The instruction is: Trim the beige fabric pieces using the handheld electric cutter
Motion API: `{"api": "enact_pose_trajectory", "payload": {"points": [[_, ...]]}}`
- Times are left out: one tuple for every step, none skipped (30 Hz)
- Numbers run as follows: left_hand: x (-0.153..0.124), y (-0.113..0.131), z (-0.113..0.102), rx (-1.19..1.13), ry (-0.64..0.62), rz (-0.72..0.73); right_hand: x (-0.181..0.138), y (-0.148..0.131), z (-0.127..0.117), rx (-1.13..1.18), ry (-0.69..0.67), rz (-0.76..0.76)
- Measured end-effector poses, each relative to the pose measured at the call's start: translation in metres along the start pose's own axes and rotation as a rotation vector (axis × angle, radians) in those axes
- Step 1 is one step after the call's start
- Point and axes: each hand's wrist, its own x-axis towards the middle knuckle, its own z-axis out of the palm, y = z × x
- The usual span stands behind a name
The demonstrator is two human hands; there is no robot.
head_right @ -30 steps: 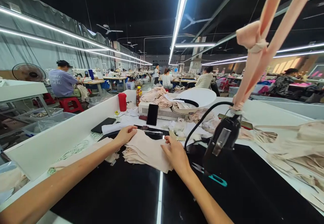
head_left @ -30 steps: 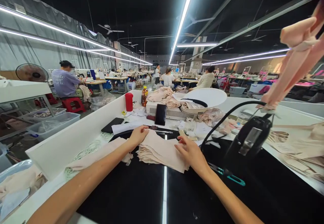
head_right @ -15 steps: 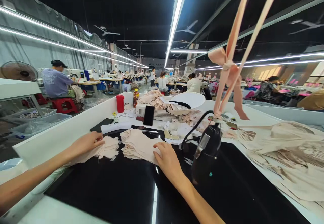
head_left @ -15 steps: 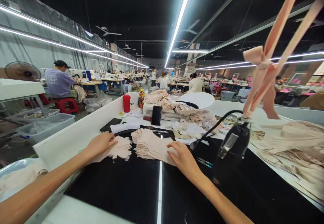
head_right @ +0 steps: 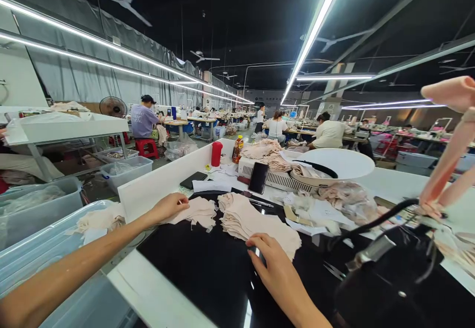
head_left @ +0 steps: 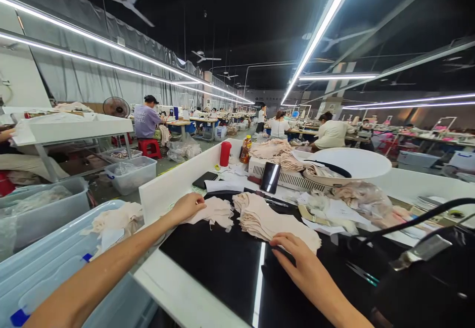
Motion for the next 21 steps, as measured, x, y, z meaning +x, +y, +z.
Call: {"api": "enact_pose_trajectory", "payload": {"points": [[0.000, -0.001, 0.002, -0.010, 0.008, 0.004, 0.000, -0.003, 0.001, 0.008, -0.012, 0.005], [-0.001, -0.001, 0.004, -0.019, 0.020, 0.010, -0.001, -0.005, 0.001, 0.017, -0.028, 0.010], [-0.001, -0.002, 0.005, -0.028, 0.035, 0.017, -0.001, -0.008, 0.002, 0.026, -0.046, 0.016], [-0.001, -0.002, 0.006, -0.036, 0.052, 0.026, -0.001, -0.011, 0.003, 0.036, -0.062, 0.021], [-0.001, -0.001, 0.006, -0.043, 0.070, 0.038, -0.002, -0.014, 0.003, 0.048, -0.076, 0.025], [-0.002, -0.001, 0.006, -0.050, 0.090, 0.053, -0.003, -0.017, 0.004, 0.063, -0.088, 0.029], [-0.003, 0.001, 0.004, -0.060, 0.113, 0.069, -0.003, -0.020, 0.005, 0.083, -0.099, 0.036], [-0.005, 0.003, 0.002, -0.072, 0.138, 0.088, -0.003, -0.024, 0.006, 0.109, -0.111, 0.048], [-0.007, 0.007, -0.001, -0.089, 0.161, 0.112, -0.003, -0.029, 0.007, 0.143, -0.124, 0.068], [-0.011, 0.011, -0.004, -0.110, 0.181, 0.141, -0.003, -0.034, 0.008, 0.190, -0.139, 0.103], [-0.016, 0.017, -0.007, -0.135, 0.194, 0.177, -0.003, -0.040, 0.008, 0.251, -0.158, 0.155], [-0.022, 0.024, -0.010, -0.162, 0.195, 0.221, -0.002, -0.046, 0.010, 0.329, -0.173, 0.225], [-0.028, 0.032, -0.012, -0.187, 0.188, 0.269, -0.002, -0.053, 0.011, 0.427, -0.192, 0.318], [-0.036, 0.040, -0.013, -0.209, 0.172, 0.317, -0.001, -0.059, 0.012, 0.544, -0.208, 0.415], [-0.044, 0.049, -0.013, -0.226, 0.152, 0.359, -0.001, -0.067, 0.014, 0.679, -0.218, 0.515], [-0.052, 0.058, -0.012, -0.242, 0.130, 0.398, -0.002, -0.073, 0.016, 0.824, -0.231, 0.622], [-0.060, 0.067, -0.010, -0.252, 0.107, 0.437, -0.002, -0.080, 0.018, 0.971, -0.240, 0.713], [-0.068, 0.075, -0.007, -0.259, 0.079, 0.486, -0.004, -0.086, 0.021, 1.113, -0.257, 0.789], [-0.075, 0.083, -0.004, -0.255, 0.052, 0.555, -0.005, -0.091, 0.023, 1.236, -0.259, 0.846], [-0.082, 0.089, 0.000, -0.235, 0.024, 0.615, -0.006, -0.095, 0.025, 1.333, -0.246, 0.881], [-0.088, 0.095, 0.004, -0.210, -0.012, 0.669, -0.007, -0.097, 0.026, 1.399, -0.214, 0.898]]}}
